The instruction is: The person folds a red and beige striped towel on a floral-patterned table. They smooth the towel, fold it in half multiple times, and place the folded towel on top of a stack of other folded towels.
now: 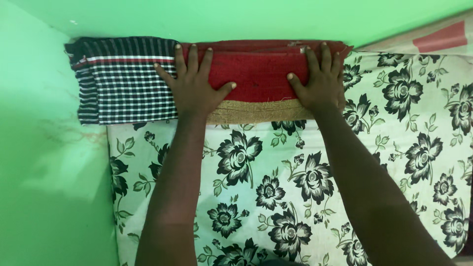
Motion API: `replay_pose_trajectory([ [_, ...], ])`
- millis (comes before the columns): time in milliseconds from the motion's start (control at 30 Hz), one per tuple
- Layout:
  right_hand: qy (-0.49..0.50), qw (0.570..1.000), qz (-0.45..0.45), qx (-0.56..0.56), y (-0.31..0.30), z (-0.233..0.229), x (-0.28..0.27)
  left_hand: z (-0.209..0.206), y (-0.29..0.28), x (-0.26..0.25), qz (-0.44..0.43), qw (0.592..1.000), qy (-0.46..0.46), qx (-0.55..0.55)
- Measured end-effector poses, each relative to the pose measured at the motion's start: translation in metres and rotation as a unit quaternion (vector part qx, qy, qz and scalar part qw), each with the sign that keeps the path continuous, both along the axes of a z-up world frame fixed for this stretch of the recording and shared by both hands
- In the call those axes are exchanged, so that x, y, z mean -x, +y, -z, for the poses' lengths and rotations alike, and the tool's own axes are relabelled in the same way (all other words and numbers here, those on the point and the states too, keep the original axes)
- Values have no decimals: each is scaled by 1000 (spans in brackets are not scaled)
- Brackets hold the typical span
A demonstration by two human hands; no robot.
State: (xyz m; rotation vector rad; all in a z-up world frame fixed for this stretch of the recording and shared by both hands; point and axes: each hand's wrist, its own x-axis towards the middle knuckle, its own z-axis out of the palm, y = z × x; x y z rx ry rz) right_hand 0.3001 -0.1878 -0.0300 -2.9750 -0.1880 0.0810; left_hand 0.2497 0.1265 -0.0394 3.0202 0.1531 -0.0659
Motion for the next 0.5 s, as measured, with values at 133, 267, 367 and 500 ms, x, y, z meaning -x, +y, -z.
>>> replay_pose_trajectory([
  [133,31,999,18,12,-1,-2,0,1,-1,-6,-1,1000,20,-13],
  [267,62,998,8,24,1,-13,1,3,0,-6,-6,1000,21,-18],
  [367,88,994,2,66,1,-25,4,0,-2,-1,-7,1000,5,-4],
  [500,69,994,-15,78,-1,-36,21,-11,-2,12,-26,999,7,32],
])
